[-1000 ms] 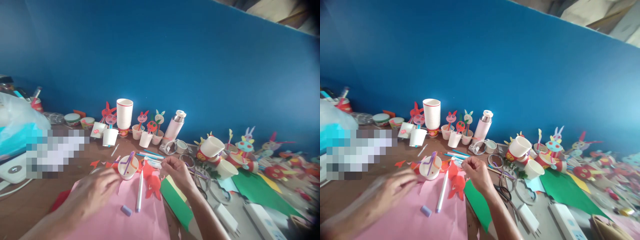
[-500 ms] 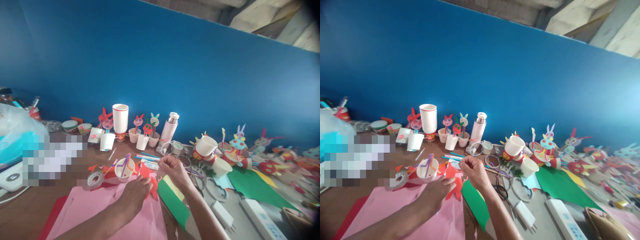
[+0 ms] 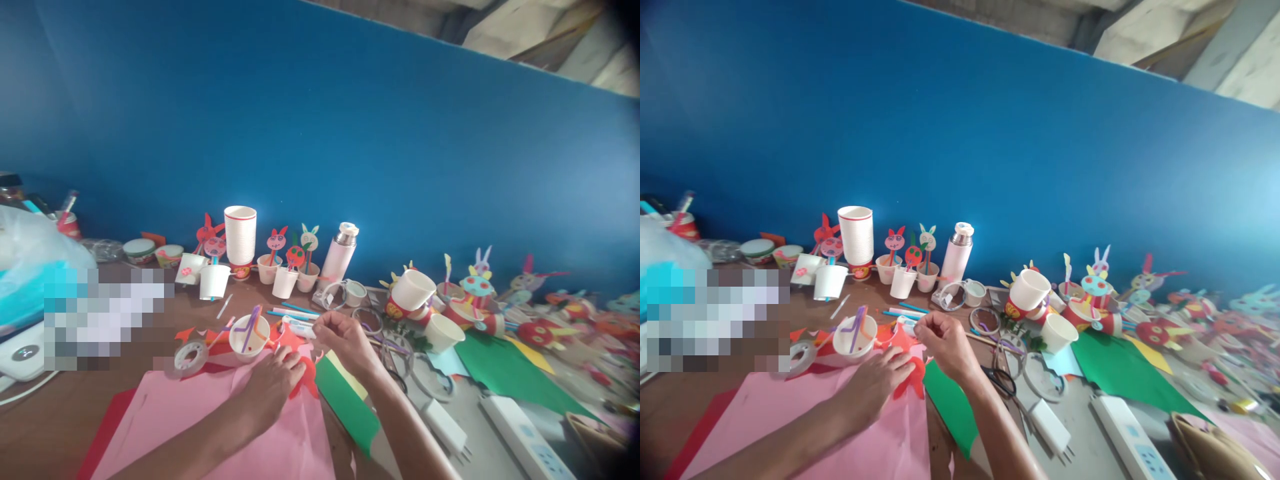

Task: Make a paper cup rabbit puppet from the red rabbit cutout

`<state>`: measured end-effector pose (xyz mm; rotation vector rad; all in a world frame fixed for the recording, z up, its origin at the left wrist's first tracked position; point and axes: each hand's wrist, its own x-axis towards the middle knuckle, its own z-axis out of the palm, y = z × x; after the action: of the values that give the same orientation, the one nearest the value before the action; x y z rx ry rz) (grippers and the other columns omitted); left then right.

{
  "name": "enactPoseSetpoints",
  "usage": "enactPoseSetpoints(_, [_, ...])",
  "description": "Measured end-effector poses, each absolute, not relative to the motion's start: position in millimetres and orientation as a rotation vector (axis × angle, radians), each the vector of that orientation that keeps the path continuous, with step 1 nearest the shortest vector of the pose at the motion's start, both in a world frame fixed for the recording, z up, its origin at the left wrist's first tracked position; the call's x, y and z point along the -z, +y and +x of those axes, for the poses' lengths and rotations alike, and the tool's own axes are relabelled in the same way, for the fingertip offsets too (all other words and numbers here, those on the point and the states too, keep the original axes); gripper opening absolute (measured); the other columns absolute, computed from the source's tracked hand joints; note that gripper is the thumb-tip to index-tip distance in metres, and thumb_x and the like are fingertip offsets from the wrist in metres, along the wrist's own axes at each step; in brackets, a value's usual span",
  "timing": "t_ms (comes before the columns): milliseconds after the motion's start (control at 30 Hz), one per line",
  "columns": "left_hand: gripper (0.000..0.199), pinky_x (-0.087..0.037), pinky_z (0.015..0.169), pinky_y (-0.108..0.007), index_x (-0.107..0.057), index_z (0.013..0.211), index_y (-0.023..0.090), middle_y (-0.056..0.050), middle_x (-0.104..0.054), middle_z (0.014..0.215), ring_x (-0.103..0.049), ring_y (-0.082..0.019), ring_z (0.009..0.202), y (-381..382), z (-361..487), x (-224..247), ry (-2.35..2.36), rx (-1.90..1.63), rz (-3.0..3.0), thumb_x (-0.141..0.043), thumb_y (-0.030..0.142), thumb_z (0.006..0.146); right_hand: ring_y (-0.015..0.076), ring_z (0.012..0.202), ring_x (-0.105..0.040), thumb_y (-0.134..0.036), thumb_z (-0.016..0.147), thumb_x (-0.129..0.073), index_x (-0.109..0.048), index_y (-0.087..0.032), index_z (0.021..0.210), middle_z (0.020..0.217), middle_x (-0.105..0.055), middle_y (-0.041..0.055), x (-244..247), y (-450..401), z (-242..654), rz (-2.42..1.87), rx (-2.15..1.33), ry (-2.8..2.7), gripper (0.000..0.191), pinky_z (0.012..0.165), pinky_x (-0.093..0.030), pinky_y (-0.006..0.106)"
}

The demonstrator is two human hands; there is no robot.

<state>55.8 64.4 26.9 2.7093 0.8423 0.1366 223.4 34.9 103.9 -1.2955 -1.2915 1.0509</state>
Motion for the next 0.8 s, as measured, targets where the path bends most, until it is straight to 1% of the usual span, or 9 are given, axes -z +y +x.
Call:
enactPoseSetpoints(167, [0.037, -0.045, 0.088, -0.041, -0.059, 0.106, 0.021, -0.006, -0.061, 0.116, -0.051, -0.027, 0.106, 64.2, 57.7, -35.6, 0.822, -0.128, 2.688, -0.045, 0.006, 0.074, 0.0094, 0.046, -0.047, -0.038, 0.076, -0.064, -0.053, -0.019, 0.065, 0.053, -0.047, -0.0065, -103.3, 36.4, 223.9, -1.294, -1.047, -1.291, 0.024, 0.046, -0.038, 0.021])
enactPoseSetpoints(267, [0.035, -0.046, 0.084, -0.04, -0.059, 0.103, 0.022, -0.006, -0.063, 0.111, -0.052, -0.028, 0.101, 66.4, 58.3, -37.7, 0.81, -0.119, 2.691, -0.049, 0.009, 0.073, 0.0095, 0.046, -0.049, -0.038, 0.077, -0.063, -0.054, -0.019, 0.067, 0.053, -0.049, -0.0063, -101.5, 36.6, 224.6, -1.293, -1.051, -1.292, 0.024, 0.047, -0.04, 0.021])
enactPoseSetpoints(367, [0.029, -0.045, 0.083, -0.04, -0.06, 0.101, 0.022, -0.006, -0.064, 0.106, -0.053, -0.028, 0.099, 69.1, 59.3, -35.4, 0.793, -0.122, 2.706, -0.047, 0.013, 0.078, 0.0097, 0.046, -0.05, -0.039, 0.078, -0.062, -0.055, -0.018, 0.068, 0.054, -0.05, -0.0059, -100.1, 36.5, 224.6, -1.295, -1.055, -1.296, 0.023, 0.048, -0.041, 0.022])
enactPoseSetpoints(433, [0.026, -0.045, 0.085, -0.04, -0.06, 0.1, 0.022, -0.006, -0.063, 0.107, -0.052, -0.027, 0.1, 69.7, 59.3, -32.6, 0.774, -0.13, 2.719, -0.045, 0.014, 0.081, 0.0098, 0.046, -0.05, -0.038, 0.078, -0.062, -0.055, -0.018, 0.068, 0.053, -0.05, -0.0059, -100.5, 36.5, 224.5, -1.301, -1.051, -1.296, 0.023, 0.048, -0.041, 0.022])
enactPoseSetpoints(533, [0.023, -0.046, 0.082, -0.04, -0.06, 0.095, 0.02, -0.008, -0.062, 0.107, -0.052, -0.028, 0.099, 67.7, 57.3, -29.4, 0.75, -0.129, 2.742, -0.046, 0.012, 0.079, 0.0091, 0.046, -0.047, -0.037, 0.076, -0.063, -0.055, -0.019, 0.066, 0.052, -0.049, -0.0064, -102.4, 36.6, 224.5, -1.317, -1.029, -1.288, 0.022, 0.046, -0.037, 0.02])
enactPoseSetpoints(633, [0.028, -0.046, 0.079, -0.042, -0.06, 0.096, 0.018, -0.01, -0.061, 0.111, -0.053, -0.029, 0.1, 64.2, 53.6, -28.1, 0.723, -0.111, 2.758, -0.045, 0.008, 0.074, 0.0085, 0.046, -0.044, -0.036, 0.074, -0.064, -0.055, -0.018, 0.065, 0.052, -0.048, -0.0068, -103.8, 36.9, 224.8, -1.333, -1.008, -1.279, 0.022, 0.045, -0.035, 0.02])
enactPoseSetpoints(733, [0.036, -0.046, 0.083, -0.045, -0.06, 0.103, 0.019, -0.011, -0.058, 0.12, -0.052, -0.032, 0.106, 63.2, 51.0, -28.0, 0.697, -0.092, 2.765, -0.046, 0.007, 0.072, 0.0088, 0.045, -0.045, -0.036, 0.074, -0.063, -0.054, -0.018, 0.065, 0.051, -0.048, -0.0069, -102.5, 37.5, 225.2, -1.337, -1.014, -1.278, 0.022, 0.046, -0.036, 0.02])
enactPoseSetpoints(800, [0.036, -0.047, 0.085, -0.046, -0.061, 0.102, 0.02, -0.01, -0.058, 0.124, -0.052, -0.032, 0.107, 64.7, 50.7, -29.1, 0.684, -0.077, 2.764, -0.047, 0.007, 0.072, 0.0087, 0.044, -0.046, -0.036, 0.076, -0.063, -0.055, -0.018, 0.067, 0.051, -0.05, -0.0066, -100.2, 38.0, 225.4, -1.336, -1.025, -1.278, 0.021, 0.046, -0.036, 0.021])
